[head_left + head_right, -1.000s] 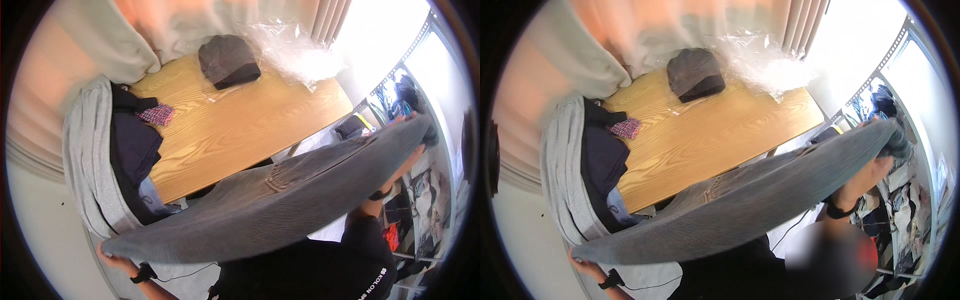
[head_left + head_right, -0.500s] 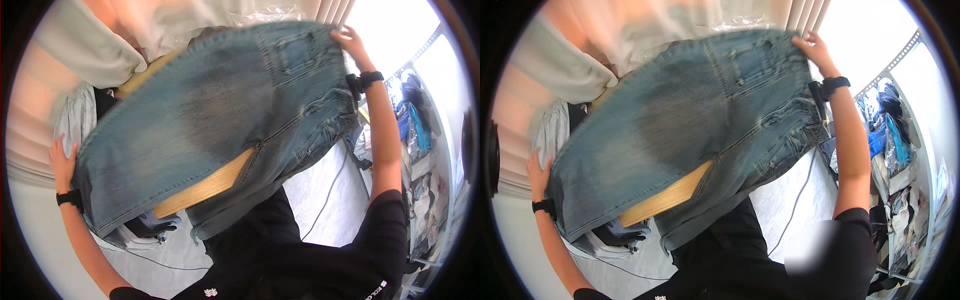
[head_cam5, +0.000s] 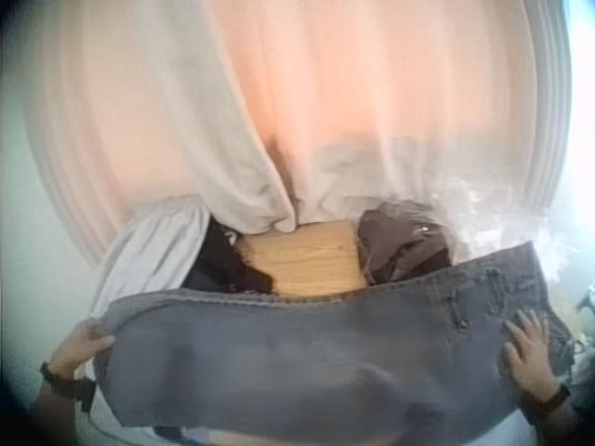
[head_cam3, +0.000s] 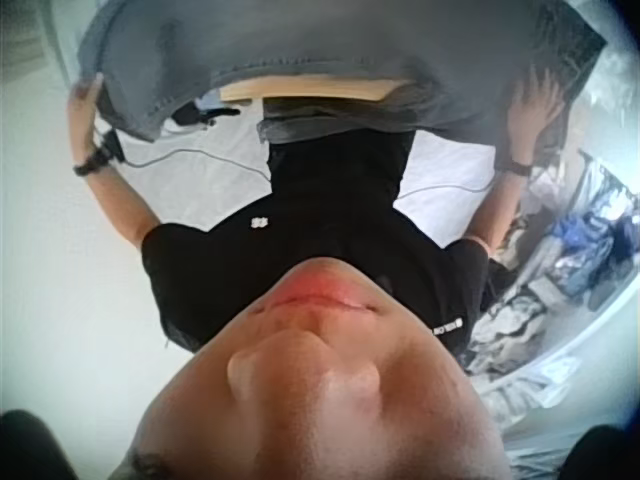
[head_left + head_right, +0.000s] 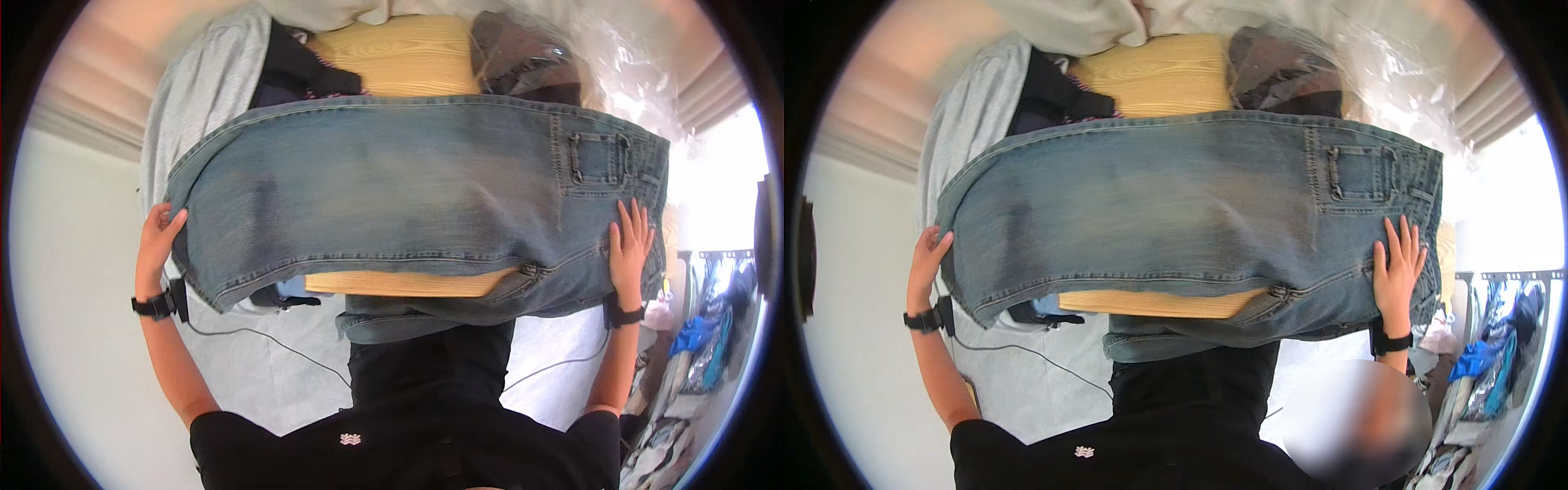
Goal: Fold and place black pants and blue jeans into plastic bags.
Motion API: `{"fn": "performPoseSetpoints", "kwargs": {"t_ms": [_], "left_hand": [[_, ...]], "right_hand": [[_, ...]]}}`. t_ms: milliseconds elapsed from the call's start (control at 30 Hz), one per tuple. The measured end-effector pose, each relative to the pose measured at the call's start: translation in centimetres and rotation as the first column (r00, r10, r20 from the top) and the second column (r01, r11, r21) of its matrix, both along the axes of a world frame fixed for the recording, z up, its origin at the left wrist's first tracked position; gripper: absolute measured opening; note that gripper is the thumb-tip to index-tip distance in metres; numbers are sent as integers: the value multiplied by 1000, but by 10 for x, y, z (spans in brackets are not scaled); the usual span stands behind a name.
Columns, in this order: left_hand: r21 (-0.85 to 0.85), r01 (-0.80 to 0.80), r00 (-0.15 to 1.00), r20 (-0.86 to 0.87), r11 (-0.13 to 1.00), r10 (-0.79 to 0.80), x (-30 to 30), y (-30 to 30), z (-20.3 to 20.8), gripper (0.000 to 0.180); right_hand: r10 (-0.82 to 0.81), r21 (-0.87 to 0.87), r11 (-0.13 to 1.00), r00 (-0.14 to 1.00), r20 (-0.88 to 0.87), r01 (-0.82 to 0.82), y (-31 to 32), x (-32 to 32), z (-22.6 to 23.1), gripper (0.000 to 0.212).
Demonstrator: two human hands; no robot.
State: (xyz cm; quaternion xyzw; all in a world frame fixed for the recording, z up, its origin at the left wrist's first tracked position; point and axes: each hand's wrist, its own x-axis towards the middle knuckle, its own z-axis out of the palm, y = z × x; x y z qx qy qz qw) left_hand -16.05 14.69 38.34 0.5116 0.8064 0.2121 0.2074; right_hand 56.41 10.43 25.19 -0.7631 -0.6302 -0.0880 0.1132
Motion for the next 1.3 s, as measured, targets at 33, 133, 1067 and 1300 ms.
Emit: {"fn": "performPoseSetpoints", "kwargs": {"t_ms": [33, 133, 1067, 1300], "left_hand": [[-60, -77, 997, 20, 995, 79, 9, 2, 3, 70], [-109, -245, 931, 251, 963, 265, 12, -8, 19, 76], [-675, 85, 75, 738, 733, 671, 117, -241, -207, 57], [-801, -194, -177, 596, 566, 783, 156, -218, -297, 70]], "right_hand": [[4, 7, 1000, 1000, 1, -4, 0, 0, 0, 39], [11, 15, 1000, 1000, 11, -11, 1, 4, -5, 39], [-62, 77, 801, 210, -976, 594, -106, 65, -19, 59], [42, -170, 779, -321, -946, 603, -117, 100, -58, 91]]}}
